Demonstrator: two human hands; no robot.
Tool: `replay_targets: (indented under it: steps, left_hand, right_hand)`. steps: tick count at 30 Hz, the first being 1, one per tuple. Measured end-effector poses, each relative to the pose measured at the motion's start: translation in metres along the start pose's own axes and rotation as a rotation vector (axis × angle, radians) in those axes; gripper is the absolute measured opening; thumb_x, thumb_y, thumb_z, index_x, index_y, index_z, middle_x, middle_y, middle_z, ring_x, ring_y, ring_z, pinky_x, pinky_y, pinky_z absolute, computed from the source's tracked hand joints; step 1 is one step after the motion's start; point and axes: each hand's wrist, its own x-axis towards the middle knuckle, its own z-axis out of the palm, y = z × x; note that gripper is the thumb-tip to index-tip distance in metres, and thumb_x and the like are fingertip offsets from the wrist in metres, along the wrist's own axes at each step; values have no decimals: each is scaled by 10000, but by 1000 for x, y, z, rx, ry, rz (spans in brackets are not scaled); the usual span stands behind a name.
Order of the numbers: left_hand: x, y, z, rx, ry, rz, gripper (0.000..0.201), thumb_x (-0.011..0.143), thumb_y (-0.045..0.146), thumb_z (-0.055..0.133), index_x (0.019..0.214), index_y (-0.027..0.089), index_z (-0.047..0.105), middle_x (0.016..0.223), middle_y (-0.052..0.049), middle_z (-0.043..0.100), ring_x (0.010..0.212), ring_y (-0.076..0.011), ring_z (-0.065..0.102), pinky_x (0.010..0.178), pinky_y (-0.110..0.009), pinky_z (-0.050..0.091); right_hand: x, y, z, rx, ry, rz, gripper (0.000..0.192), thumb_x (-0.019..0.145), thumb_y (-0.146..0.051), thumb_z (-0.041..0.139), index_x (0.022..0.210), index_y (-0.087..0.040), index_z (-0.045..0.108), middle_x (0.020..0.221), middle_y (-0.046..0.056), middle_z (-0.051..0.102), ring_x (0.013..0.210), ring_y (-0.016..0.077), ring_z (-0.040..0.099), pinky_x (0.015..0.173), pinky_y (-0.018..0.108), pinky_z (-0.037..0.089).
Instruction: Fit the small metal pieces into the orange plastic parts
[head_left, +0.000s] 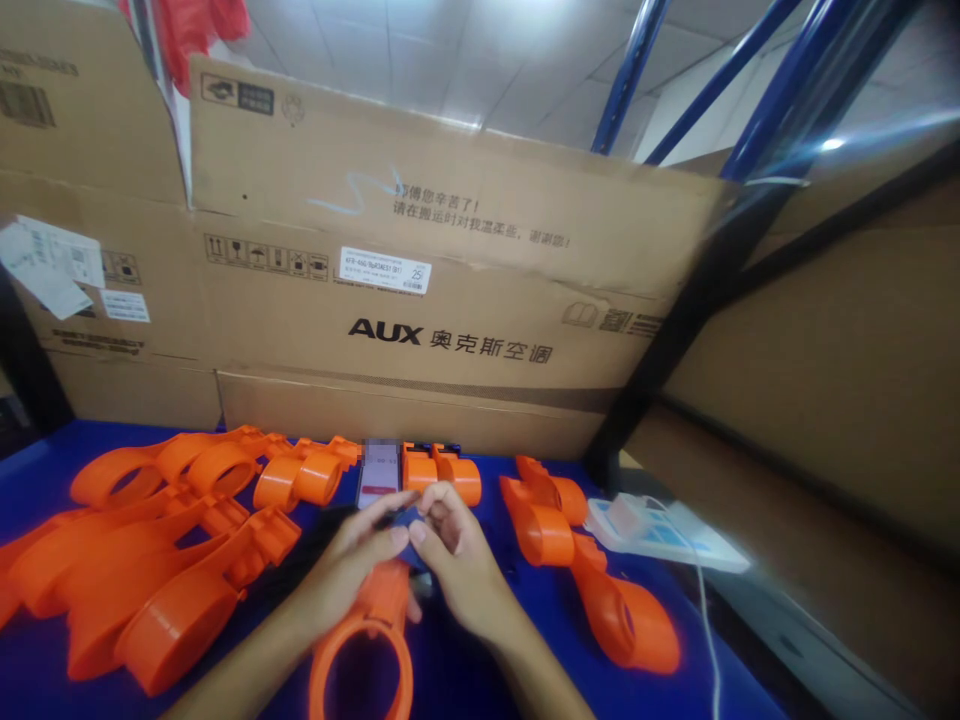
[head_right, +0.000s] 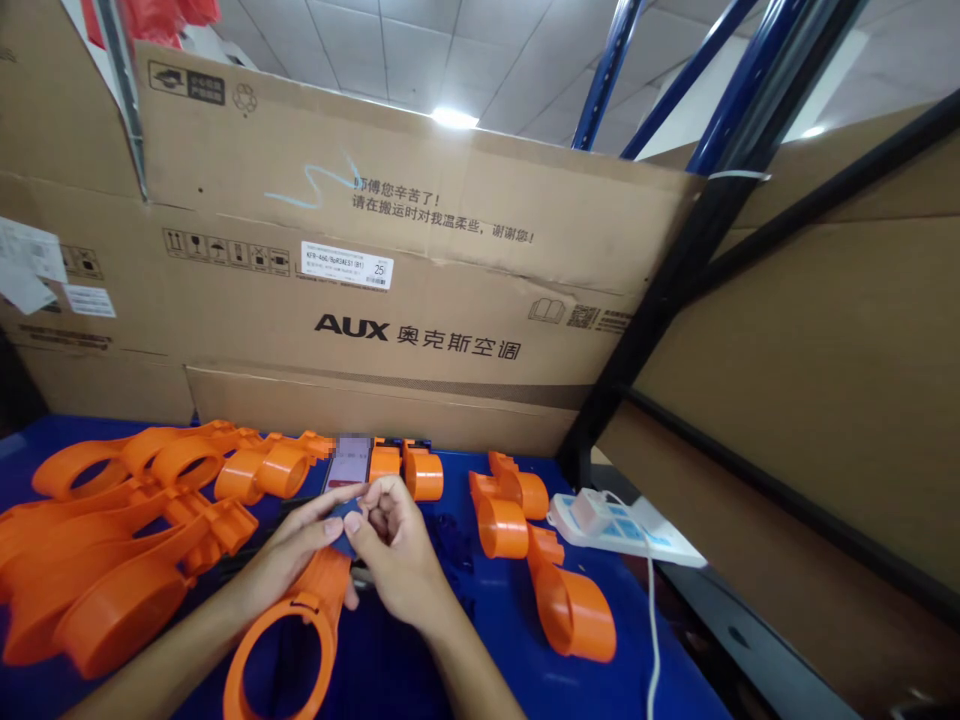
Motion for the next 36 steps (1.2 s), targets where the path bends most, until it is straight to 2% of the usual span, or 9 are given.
replay_targets:
  steps: [3,6,10,13,16,20,27,33,36]
  left_hand:
    - [0,0,0,27,-5,-24,619,866,407,672,1414,198,474,908,-140,761,545,-252,728,476,-302,543]
    - [3,2,-3,-4,15,-19,649,875,455,640,1436,203,433,881,-133,762,506,-240,710,448,-289,518]
    - [9,7,-13,-179,86,-29,730,868,560,588,1476,215,376,1027,-163,757,553,-241,716,507,-325,535]
    - [10,12,-19,-271,130,10,699,878,554,586,1458,203,416,1074,-159,752,602,-221,716,553,-305,525]
    - [10,13,-20,-287,145,32,655,881,526,604,1425,187,466,1068,-148,756,592,-195,696,547,-278,496]
    - [7,11,-15,-264,121,16,656,865,523,631,1410,188,486,1085,-156,753,664,-224,714,562,-284,492]
    - [3,4,-11,-244,106,-32,706,832,509,678,1433,208,463,1183,-191,724,753,-275,738,662,-361,550]
    - [-1,-2,-3,-210,70,53,470,785,317,751,1226,182,661,1287,-178,674,1132,-357,655,931,-462,529]
    - [-3,-4,-2,-135,59,73,409,757,260,776,1157,206,709,1260,-136,688,1176,-334,626,972,-436,512]
  right_hand:
    - [0,-2,1,-16,-9,14,261,932,-460,597,975,-248,452,852,-19,547,745,137,552,672,236,486]
    - [0,-3,-8,-134,21,22,262,994,-467,470,1118,-238,496,902,16,607,759,153,597,668,253,500]
    - [1,-5,-36,-639,208,-14,245,981,-414,495,1112,-221,570,701,-13,584,648,173,593,585,249,423]
    - [-2,-5,-59,-1023,171,95,155,910,-345,593,1003,-226,628,584,-29,563,548,180,570,519,250,319]
    - [-9,-4,-71,-1182,64,201,144,834,-289,679,958,-223,646,613,-2,617,564,193,591,529,259,294]
    - [-16,-2,-73,-1181,-70,181,162,778,-141,681,902,-238,642,589,-25,596,564,170,575,542,252,283]
    - [-12,-12,-72,-1058,-77,122,114,823,-137,586,793,-220,658,624,-14,608,541,140,537,508,228,307]
    - [-3,-11,-62,-726,162,-69,207,920,-303,546,828,-184,688,587,-3,573,505,134,493,460,225,368]
    - [-2,-11,-50,-587,295,-114,266,919,-404,600,862,-169,712,560,-17,537,471,114,446,427,217,353]
